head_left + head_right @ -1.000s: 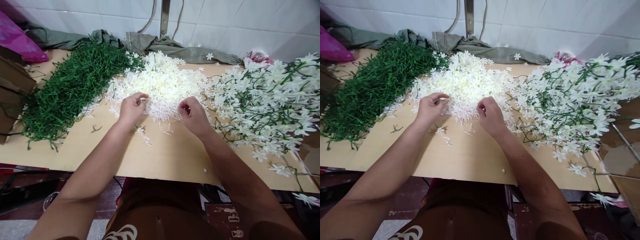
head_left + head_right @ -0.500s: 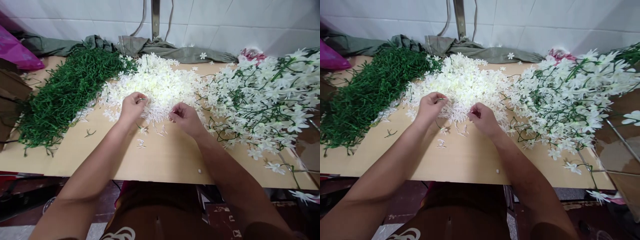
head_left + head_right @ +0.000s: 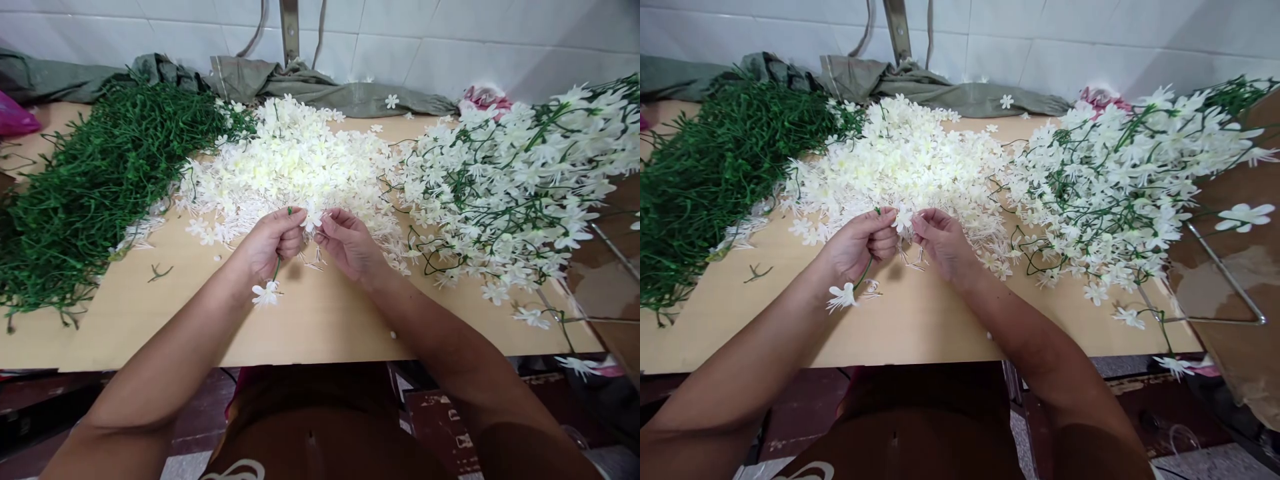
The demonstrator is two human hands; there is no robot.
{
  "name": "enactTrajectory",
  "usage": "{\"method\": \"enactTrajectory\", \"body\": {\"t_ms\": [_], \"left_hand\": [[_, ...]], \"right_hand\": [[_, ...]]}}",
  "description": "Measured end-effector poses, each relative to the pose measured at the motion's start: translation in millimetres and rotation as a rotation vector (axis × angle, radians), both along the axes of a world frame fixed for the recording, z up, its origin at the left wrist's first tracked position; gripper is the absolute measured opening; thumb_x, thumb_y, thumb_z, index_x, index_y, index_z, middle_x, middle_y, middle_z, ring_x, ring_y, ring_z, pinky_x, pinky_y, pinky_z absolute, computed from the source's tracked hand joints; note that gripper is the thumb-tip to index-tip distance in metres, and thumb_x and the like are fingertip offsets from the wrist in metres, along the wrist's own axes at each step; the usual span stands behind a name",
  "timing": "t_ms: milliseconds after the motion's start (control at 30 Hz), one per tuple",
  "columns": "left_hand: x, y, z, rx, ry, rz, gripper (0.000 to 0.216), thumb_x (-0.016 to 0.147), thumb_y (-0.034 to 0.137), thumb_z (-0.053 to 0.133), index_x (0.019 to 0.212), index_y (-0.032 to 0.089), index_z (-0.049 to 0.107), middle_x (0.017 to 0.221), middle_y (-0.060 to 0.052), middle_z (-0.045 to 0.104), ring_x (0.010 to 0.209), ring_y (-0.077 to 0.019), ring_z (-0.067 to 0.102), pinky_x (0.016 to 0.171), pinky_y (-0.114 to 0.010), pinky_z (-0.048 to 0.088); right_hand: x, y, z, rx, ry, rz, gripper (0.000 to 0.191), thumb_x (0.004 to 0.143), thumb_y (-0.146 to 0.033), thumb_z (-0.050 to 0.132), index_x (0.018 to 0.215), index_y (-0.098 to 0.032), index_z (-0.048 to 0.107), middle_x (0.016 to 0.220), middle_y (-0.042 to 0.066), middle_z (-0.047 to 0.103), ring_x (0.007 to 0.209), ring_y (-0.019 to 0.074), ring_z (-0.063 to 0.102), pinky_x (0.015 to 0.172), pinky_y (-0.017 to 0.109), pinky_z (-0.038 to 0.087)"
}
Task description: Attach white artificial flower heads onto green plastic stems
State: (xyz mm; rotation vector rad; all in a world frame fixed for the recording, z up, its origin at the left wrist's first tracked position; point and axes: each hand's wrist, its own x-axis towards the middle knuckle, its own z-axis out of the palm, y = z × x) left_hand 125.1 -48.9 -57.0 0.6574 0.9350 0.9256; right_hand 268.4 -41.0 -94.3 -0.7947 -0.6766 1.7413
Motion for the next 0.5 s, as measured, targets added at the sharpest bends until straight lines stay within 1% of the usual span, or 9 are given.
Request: {"method": "enactTrajectory", "body": {"t_ms": [100,300,400,500], "left_hand": [[1,-1,-1.4,-0.02,-0.036,0.007,0.026,0.081,0.019,0.064,0.067,0.018,0.042,0.046,0.012,0.02,0.036,-0.0009,0.013,0.036,-0.013,0.014],[8,-4,-7.4,-0.051,-0.093,-0.019,0.026,0.08,0.019,0.065,0.066,0.018,0.043,0.048,0.012,0.019,0.037,-0.0008,0.013,0.036,-0.013,0.014],[10,-6,-9.3,-0.062,-0.114,-0.01,0.027,0.081,0.016,0.061,0.065,0.019,0.04,0.049,0.012,0.017,0.038,-0.0015,0.011,0.036,-0.012,0.014],[10,-7,-9.7,-0.066,-0.124,0.003,0.025,0.082,0.013,0.055,0.064,0.019,0.039,0.049,0.011,0.014,0.039,-0.0025,0.009,0.037,-0.012,0.013]], "right_hand": [[-2,-3,0.8,0.012,-0.007,-0.002,0.038,0.049,-0.032,0.088,0.071,-0.021,0.059,0.067,-0.007,0.056,0.062,0.0061,0.051,0.059,0.022,0.047],[-2,-5,-3.5,0.102,-0.069,-0.024,0.035,0.059,-0.038,0.081,0.077,-0.023,0.055,0.072,-0.005,0.056,0.063,0.0072,0.049,0.063,0.025,0.048],[-3,-5,-5.6,0.16,-0.138,-0.035,0.035,0.063,-0.042,0.078,0.078,-0.024,0.053,0.075,-0.005,0.057,0.065,0.0077,0.05,0.065,0.025,0.048],[-4,-6,-4.3,0.238,-0.22,-0.076,0.034,0.065,-0.043,0.077,0.077,-0.023,0.052,0.073,-0.005,0.056,0.065,0.0075,0.051,0.067,0.025,0.048]]}}
